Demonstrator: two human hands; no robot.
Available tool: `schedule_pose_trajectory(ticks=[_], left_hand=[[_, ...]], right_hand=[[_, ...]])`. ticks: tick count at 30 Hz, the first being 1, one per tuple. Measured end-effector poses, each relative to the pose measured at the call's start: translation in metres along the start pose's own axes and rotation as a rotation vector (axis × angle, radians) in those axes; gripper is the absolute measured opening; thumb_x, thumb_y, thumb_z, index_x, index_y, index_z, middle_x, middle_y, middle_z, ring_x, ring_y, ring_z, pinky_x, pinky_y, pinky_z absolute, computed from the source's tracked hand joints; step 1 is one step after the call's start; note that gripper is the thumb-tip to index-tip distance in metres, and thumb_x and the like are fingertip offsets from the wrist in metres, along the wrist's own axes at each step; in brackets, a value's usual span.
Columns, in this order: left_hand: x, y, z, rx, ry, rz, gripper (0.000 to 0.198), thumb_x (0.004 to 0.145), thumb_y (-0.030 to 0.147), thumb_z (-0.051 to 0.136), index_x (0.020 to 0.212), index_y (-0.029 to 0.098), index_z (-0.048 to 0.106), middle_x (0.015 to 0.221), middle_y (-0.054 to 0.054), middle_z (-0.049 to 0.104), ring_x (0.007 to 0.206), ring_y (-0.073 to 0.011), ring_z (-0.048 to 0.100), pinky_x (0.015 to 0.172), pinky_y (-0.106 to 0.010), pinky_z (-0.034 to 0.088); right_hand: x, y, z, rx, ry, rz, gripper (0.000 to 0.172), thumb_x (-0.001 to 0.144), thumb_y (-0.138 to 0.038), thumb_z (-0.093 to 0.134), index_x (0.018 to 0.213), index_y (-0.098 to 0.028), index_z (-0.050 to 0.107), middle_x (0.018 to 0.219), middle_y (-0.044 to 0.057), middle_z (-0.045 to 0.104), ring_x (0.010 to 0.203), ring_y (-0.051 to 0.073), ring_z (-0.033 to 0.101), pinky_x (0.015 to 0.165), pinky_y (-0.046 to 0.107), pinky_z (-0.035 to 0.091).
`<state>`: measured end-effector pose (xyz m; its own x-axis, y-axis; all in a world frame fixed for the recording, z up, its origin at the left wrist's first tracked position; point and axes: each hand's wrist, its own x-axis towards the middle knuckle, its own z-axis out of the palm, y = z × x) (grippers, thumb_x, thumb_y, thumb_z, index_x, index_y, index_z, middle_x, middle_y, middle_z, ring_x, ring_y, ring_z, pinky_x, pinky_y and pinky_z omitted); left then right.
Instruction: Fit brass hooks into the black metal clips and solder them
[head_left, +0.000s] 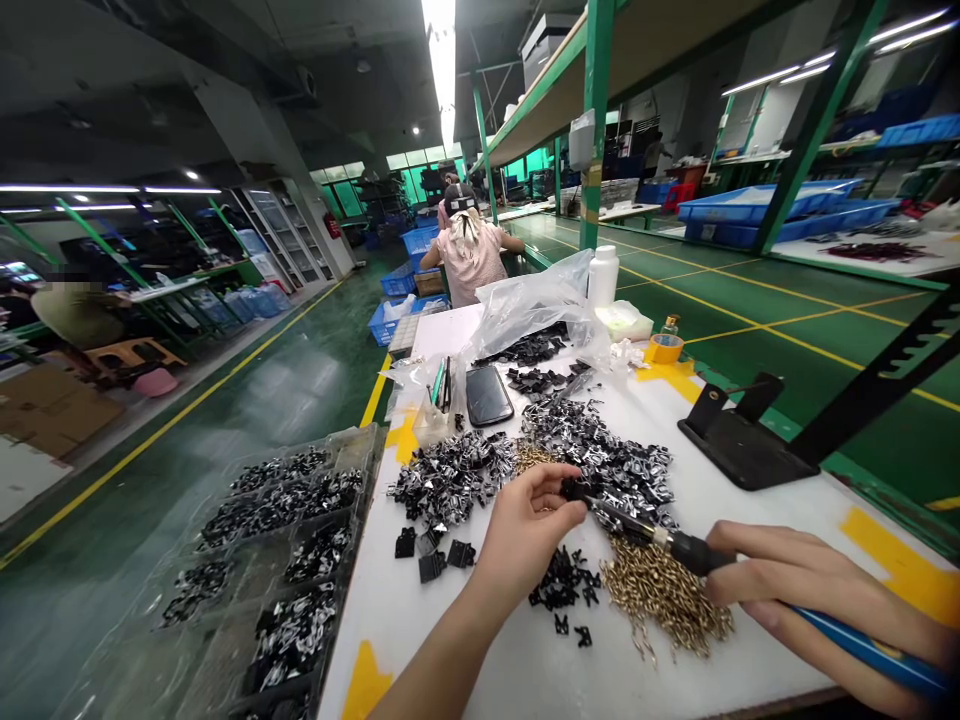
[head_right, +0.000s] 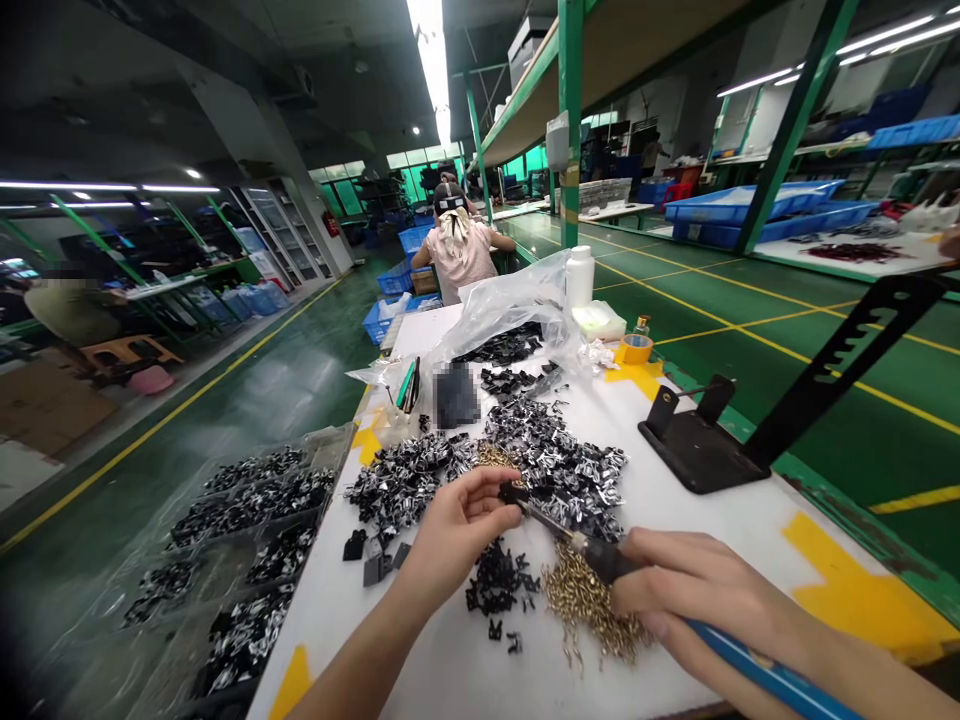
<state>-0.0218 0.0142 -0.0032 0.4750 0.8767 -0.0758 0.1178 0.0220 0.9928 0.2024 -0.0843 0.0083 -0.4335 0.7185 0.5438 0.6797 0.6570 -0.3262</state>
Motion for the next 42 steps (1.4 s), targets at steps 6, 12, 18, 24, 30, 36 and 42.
schedule_pose_trajectory(ticks=[6,12,18,24,30,36,42], left_hand=[[0.0006,-0.0008,-0.0005,-0.046,-0.016,-0.008,0.03,0.074,0.021,0.064,0.104,0.021,0.062,0.079,-0.002,0.049,0.072,-0.014,0.049,0.066,-0.027,0.044],[0.0005,-0.0015,-0.0003,-0.066,-0.019,-0.016,0.03,0.074,0.021,0.065,0.104,0.021,0.063,0.08,-0.002,0.049,0.071,-0.0139,0.05,0.071,-0.03,0.047],[0.0002,-0.0027,-0.0003,-0.046,-0.024,-0.02,0.029,0.075,0.019,0.063,0.104,0.02,0.062,0.085,-0.004,0.054,0.073,-0.0147,0.053,0.073,-0.032,0.046],[0.0003,-0.0017,-0.0013,-0.043,-0.016,-0.049,0.03,0.075,0.021,0.064,0.105,0.021,0.062,0.087,-0.005,0.054,0.074,-0.0151,0.055,0.073,-0.032,0.048],[0.0011,-0.0002,-0.0021,-0.084,-0.027,-0.115,0.031,0.073,0.022,0.067,0.103,0.02,0.063,0.091,-0.006,0.057,0.079,-0.0162,0.059,0.078,-0.033,0.049],[0.003,-0.0015,-0.0009,-0.201,-0.039,-0.153,0.032,0.07,0.017,0.07,0.102,0.017,0.064,0.099,-0.009,0.057,0.09,-0.0188,0.06,0.081,-0.035,0.052],[0.0025,-0.0023,-0.0006,-0.217,-0.053,-0.16,0.031,0.071,0.019,0.071,0.101,0.018,0.065,0.098,-0.009,0.059,0.094,-0.0205,0.058,0.082,-0.037,0.053]], right_hand=[[0.0004,0.0009,0.0007,0.022,-0.037,0.003,0.021,0.085,-0.018,0.042,0.091,-0.026,0.061,0.07,0.002,0.059,0.064,0.015,0.061,0.054,0.019,0.046],[0.0003,0.0004,0.0034,0.04,-0.005,0.048,0.024,0.089,-0.024,0.04,0.086,-0.025,0.063,0.07,0.002,0.06,0.062,0.015,0.061,0.052,0.019,0.046],[-0.0011,0.0017,0.0046,0.015,-0.005,0.023,0.024,0.089,-0.023,0.038,0.088,-0.025,0.062,0.07,0.002,0.059,0.063,0.015,0.061,0.054,0.019,0.046],[0.0011,0.0012,0.0042,0.005,-0.032,0.023,0.023,0.087,-0.02,0.04,0.085,-0.024,0.063,0.07,0.003,0.061,0.062,0.015,0.061,0.053,0.018,0.046],[0.0038,0.0015,0.003,-0.017,-0.062,-0.027,0.023,0.085,-0.016,0.04,0.084,-0.023,0.062,0.066,0.002,0.059,0.057,0.014,0.059,0.049,0.018,0.044],[0.0017,0.0021,0.0051,-0.003,-0.007,-0.038,0.021,0.083,-0.014,0.041,0.085,-0.023,0.06,0.066,0.001,0.057,0.058,0.014,0.058,0.051,0.019,0.043],[-0.0053,0.0037,0.0083,-0.03,-0.013,-0.035,0.024,0.082,-0.011,0.04,0.09,-0.024,0.059,0.073,0.002,0.059,0.065,0.015,0.06,0.055,0.02,0.044]])
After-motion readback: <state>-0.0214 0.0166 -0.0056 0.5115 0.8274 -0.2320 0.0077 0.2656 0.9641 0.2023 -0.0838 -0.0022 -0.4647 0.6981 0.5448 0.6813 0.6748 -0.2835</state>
